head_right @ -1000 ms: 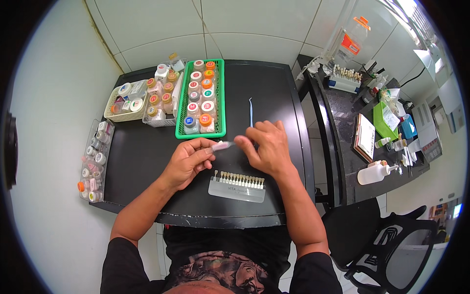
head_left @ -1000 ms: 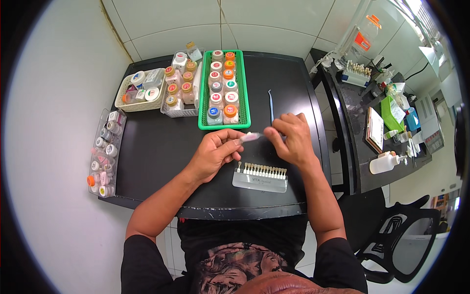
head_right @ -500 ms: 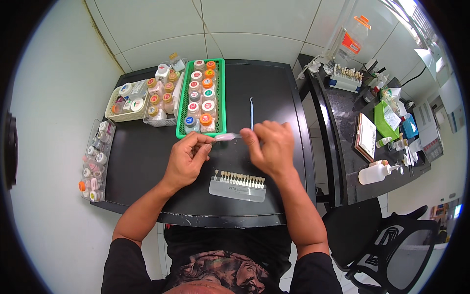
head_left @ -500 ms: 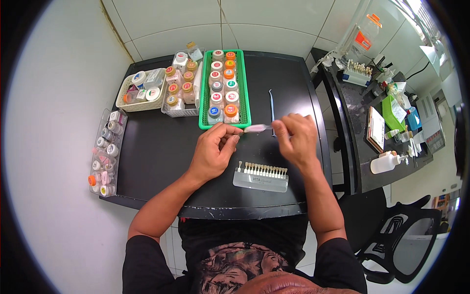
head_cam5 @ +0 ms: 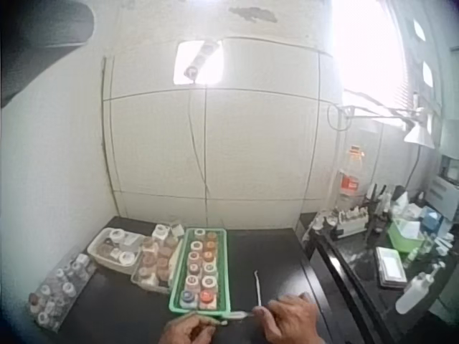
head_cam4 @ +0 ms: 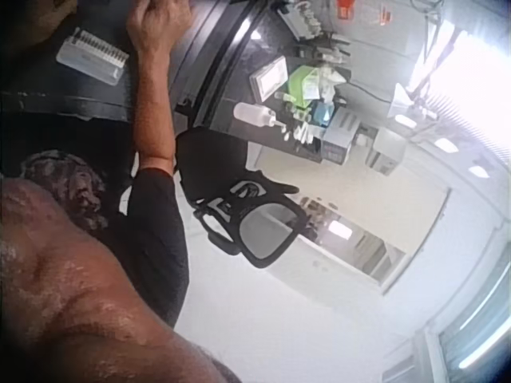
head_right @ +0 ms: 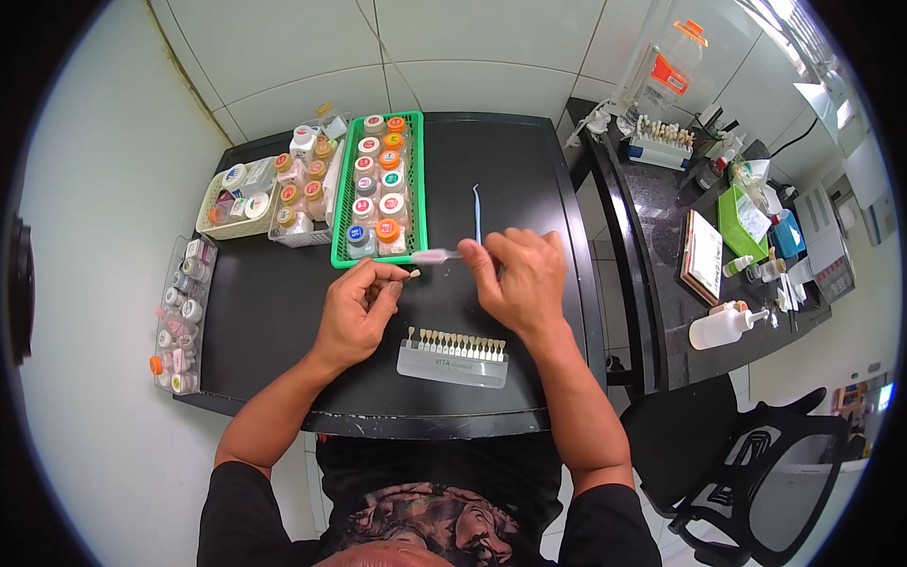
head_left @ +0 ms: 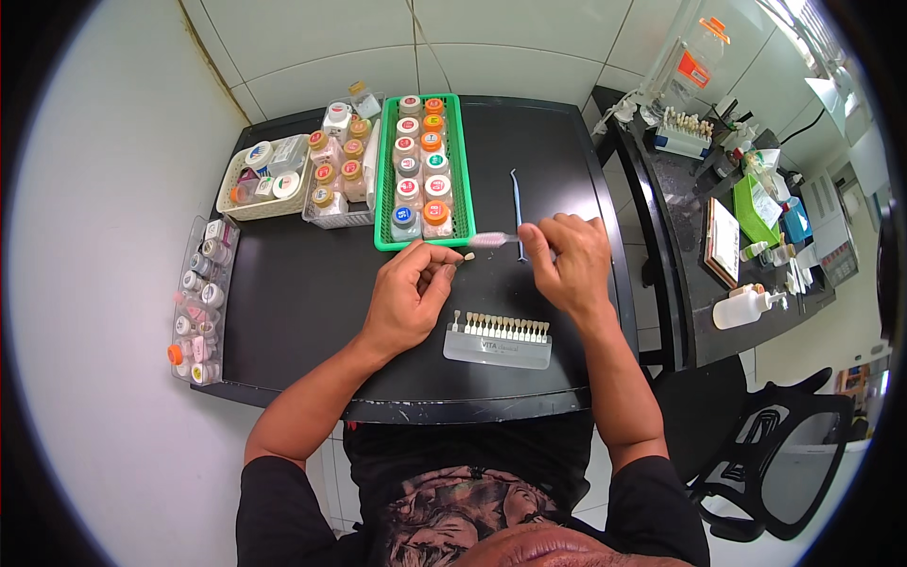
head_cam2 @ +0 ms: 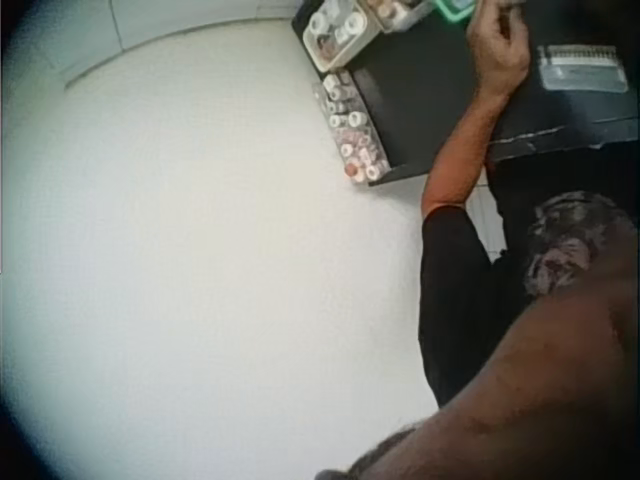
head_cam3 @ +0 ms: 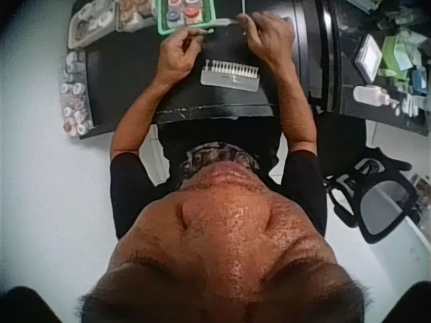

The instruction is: The person applies pink material to a dental prosthetic using a small tool, then uses a brush to smooth the surface while comparing the prosthetic against a tooth shade guide.

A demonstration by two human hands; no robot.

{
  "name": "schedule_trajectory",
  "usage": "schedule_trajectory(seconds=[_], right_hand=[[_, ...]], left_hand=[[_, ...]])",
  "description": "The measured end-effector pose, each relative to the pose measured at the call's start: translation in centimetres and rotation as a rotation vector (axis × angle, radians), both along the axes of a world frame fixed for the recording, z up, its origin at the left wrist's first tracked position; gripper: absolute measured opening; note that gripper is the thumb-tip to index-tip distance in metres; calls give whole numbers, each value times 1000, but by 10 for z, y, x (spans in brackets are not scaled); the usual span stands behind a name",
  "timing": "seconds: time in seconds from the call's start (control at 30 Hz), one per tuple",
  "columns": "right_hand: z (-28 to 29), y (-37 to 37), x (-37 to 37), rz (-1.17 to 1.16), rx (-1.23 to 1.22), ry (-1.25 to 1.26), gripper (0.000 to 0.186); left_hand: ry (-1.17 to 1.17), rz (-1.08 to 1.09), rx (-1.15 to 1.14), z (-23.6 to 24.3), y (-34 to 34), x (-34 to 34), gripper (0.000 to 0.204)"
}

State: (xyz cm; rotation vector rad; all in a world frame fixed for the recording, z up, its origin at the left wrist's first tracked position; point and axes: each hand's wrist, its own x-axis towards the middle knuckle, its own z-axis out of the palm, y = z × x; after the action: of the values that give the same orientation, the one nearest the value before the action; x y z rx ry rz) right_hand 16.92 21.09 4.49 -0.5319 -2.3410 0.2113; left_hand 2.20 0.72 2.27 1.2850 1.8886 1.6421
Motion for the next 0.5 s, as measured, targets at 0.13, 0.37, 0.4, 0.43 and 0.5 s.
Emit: schedule_trajectory(seconds=[0.13, 0.37, 0.4, 0.43, 0.5], right_hand=[[0, -4, -1, 97, 3, -4, 51], [1, 1, 2, 134, -138, 19, 54], [0, -3, 1, 133, -139, 19, 54], [0, -8, 1, 172, -158, -15, 54], [5, -14, -1, 180, -43, -102, 55]], left_hand=[[-1, 23, -11, -1, -1, -2, 9], [407, 58, 82, 2, 3, -3, 5], [483, 72, 109, 4, 3, -2, 5], [482, 70, 108, 5, 3, -2, 5], [511, 91, 114, 7, 0, -3, 9]])
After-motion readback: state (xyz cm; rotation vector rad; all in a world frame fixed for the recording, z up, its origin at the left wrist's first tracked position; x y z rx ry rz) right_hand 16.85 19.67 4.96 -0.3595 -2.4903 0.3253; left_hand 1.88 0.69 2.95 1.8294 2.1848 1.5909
